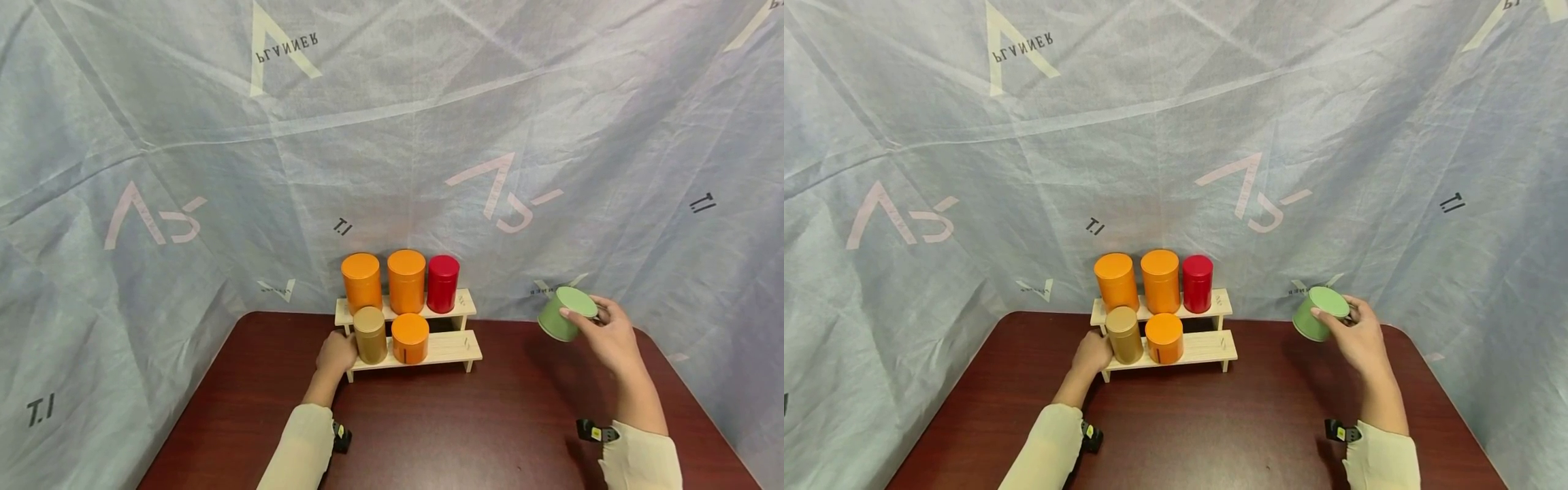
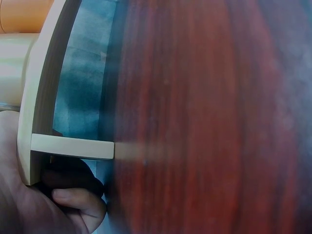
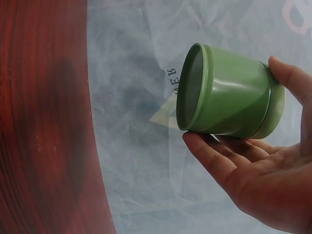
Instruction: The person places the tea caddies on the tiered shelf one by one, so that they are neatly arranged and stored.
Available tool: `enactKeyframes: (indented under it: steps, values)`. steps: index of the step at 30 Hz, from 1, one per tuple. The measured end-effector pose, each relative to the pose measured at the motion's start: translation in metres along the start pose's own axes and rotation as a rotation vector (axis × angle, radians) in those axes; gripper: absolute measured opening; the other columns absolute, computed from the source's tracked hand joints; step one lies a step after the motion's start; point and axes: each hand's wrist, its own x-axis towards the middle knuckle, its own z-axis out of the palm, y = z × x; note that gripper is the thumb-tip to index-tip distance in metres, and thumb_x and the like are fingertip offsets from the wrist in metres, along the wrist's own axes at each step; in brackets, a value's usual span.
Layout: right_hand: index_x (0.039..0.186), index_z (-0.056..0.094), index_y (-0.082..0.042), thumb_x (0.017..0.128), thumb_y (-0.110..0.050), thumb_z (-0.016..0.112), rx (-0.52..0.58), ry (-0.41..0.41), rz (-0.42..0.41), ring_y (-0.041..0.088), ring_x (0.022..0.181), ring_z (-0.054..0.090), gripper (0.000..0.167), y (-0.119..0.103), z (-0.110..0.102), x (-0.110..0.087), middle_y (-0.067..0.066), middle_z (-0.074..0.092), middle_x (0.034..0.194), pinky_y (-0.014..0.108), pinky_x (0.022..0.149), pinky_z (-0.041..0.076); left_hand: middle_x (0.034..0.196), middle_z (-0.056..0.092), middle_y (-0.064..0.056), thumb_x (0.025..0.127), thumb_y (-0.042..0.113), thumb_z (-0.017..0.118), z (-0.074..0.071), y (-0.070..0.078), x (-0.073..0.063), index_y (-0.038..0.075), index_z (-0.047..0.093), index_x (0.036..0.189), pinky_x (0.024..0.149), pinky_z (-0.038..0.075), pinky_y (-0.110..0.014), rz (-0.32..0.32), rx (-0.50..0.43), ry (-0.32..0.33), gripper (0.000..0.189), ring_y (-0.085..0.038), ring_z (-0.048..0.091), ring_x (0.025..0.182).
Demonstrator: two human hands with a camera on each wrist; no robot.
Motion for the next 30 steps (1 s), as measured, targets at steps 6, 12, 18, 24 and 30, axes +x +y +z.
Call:
enactKeyframes:
  steps: [6, 12, 18, 24, 30]
  values:
    - [0.162, 0.03, 0.001, 0.1, -0.052, 0.068, -0.014, -0.011, -0.024, -0.021, 0.096, 0.045, 0.09, -0.001, 0.002, 0.0, 0.033, 0.052, 0.153, 0.007, 0.073, 0.046, 0.073, 0.058, -0.009, 0.105, 0.041, 0.043, 0.002, -0.002, 0.003, 0.01, 0.069, 0.094, 0.056, 0.042, -0.04, 0.021, 0.008, 0.009, 0.042, -0.025, 0.054, 0.065]
    - [0.163, 0.029, 0.001, 0.101, -0.053, 0.067, -0.028, -0.021, -0.027, -0.02, 0.096, 0.044, 0.091, 0.0, 0.004, 0.001, 0.032, 0.052, 0.153, 0.008, 0.073, 0.046, 0.077, 0.061, -0.01, 0.105, 0.037, 0.046, -0.006, 0.013, -0.011, 0.008, 0.07, 0.098, 0.061, 0.045, -0.04, -0.008, 0.027, 0.021, 0.039, -0.026, 0.057, 0.069]
    - [0.162, 0.03, 0.001, 0.102, -0.048, 0.068, -0.021, -0.026, -0.041, -0.023, 0.092, 0.048, 0.087, 0.0, 0.005, 0.002, 0.032, 0.053, 0.152, 0.009, 0.073, 0.048, 0.085, 0.068, -0.013, 0.106, 0.041, 0.044, 0.004, 0.0, 0.003, 0.007, 0.072, 0.104, 0.061, 0.049, -0.046, -0.004, 0.066, 0.058, 0.044, -0.028, 0.06, 0.072]
    - [0.161, 0.033, 0.0, 0.1, -0.051, 0.07, -0.025, -0.022, -0.042, -0.02, 0.095, 0.05, 0.088, -0.001, 0.004, 0.0, 0.011, 0.064, 0.14, 0.009, 0.074, 0.049, 0.081, 0.066, -0.01, 0.105, 0.044, 0.046, 0.005, -0.004, 0.01, 0.012, 0.069, 0.097, 0.059, 0.046, -0.042, -0.032, 0.045, 0.016, 0.04, -0.026, 0.06, 0.072]
    - [0.162, 0.031, -0.001, 0.1, -0.053, 0.068, -0.032, -0.043, -0.028, -0.018, 0.096, 0.047, 0.089, -0.006, 0.007, -0.001, 0.029, 0.053, 0.154, 0.01, 0.074, 0.047, 0.077, 0.062, -0.008, 0.104, 0.046, 0.046, 0.013, -0.016, 0.022, 0.013, 0.068, 0.093, 0.056, 0.043, -0.04, -0.027, 0.045, 0.007, 0.041, -0.026, 0.058, 0.069]
